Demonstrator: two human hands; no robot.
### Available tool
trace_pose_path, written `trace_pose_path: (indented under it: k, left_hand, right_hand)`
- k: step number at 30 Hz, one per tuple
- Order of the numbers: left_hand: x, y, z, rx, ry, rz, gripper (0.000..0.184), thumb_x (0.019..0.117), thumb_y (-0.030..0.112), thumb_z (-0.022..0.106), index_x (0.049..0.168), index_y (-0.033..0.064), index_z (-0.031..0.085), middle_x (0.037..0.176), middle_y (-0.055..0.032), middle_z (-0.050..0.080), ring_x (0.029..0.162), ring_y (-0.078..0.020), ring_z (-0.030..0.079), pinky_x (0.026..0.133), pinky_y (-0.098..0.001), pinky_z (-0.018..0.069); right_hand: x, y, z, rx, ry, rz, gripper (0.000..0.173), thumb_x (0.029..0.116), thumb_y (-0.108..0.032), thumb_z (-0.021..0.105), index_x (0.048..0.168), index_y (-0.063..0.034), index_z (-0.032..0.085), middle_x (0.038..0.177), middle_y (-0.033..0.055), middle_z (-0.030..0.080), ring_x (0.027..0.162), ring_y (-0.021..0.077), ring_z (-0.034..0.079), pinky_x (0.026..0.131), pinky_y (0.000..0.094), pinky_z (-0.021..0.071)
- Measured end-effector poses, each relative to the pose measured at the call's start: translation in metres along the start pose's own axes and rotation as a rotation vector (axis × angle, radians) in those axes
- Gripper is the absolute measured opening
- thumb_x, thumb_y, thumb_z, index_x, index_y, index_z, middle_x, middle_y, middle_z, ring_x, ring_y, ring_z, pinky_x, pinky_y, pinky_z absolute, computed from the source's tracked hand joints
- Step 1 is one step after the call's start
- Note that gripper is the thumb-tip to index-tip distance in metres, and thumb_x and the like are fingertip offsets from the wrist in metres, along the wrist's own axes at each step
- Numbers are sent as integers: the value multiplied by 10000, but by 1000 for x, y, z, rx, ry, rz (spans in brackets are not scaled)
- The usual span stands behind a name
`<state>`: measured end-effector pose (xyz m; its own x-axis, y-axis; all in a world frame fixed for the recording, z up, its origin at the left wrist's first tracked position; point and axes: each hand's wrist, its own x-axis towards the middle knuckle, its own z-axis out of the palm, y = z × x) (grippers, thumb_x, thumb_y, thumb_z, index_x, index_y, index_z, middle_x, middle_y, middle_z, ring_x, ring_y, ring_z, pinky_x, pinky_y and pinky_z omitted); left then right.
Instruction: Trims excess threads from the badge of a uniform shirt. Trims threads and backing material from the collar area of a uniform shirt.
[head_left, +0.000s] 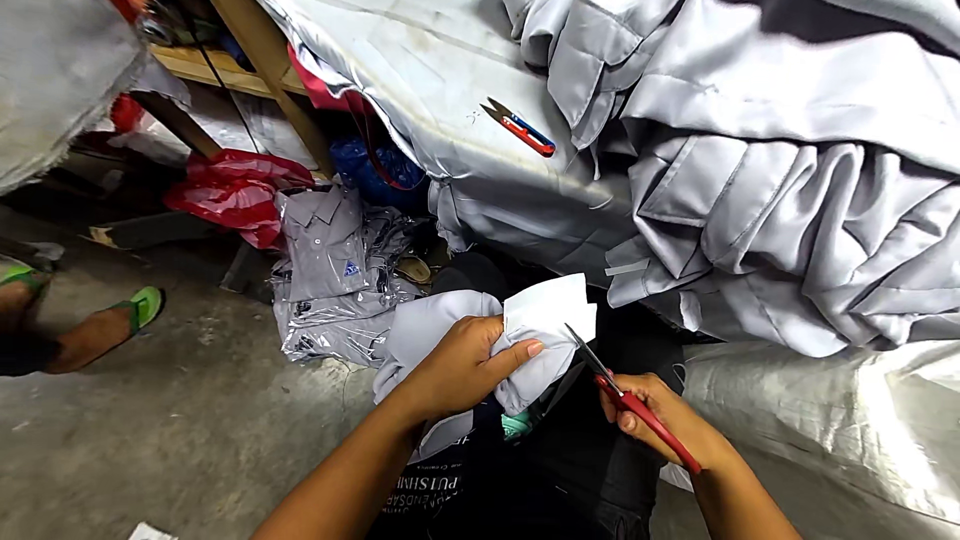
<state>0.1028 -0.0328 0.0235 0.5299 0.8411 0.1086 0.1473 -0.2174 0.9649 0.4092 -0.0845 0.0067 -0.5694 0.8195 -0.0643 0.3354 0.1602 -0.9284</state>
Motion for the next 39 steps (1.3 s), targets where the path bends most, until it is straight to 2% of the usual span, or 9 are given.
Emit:
trace_pose_path:
  k: [10,17,23,29,39]
  left_hand:
    - [3,-5,-1,-12,-78,25,239,1035,254,588,933,65,695,783,82,664,738,81,607,698,-133,510]
    - [7,-10,-7,40,-200,47,267,1023,278,602,884,72,700,728,82,640,686,80,580,644,-135,483]
    - [13,-13,-8,48,-253,65,267,1019,277,605,868,77,698,721,82,634,683,75,576,638,-138,475]
    - [14,-17,-7,14,-329,95,280,1020,286,611,866,71,703,722,78,643,687,73,583,636,-138,480]
    - [16,-20,-9,-72,-373,79,245,1009,241,627,842,79,705,723,99,654,682,88,591,626,-119,486]
  right_hand:
    - [-8,0,-10,-41,-39,42,642,916,-746,538,746,-130,592,573,-105,467,505,-67,414,464,137,316]
    - [-15,-5,-23,-151,-119,74,660,909,-772,519,713,-143,564,554,-100,431,493,-43,393,460,172,301]
    - [-20,-7,-24,-143,-100,127,620,901,-731,584,662,-161,539,527,-121,398,472,-60,361,443,164,267]
    - [-21,-8,-22,-157,-145,112,663,894,-781,533,718,-143,574,547,-112,418,484,-59,384,447,158,290]
    - [-18,2,-6,-76,-82,83,604,922,-686,600,691,-130,569,539,-124,410,487,-90,359,453,124,262]
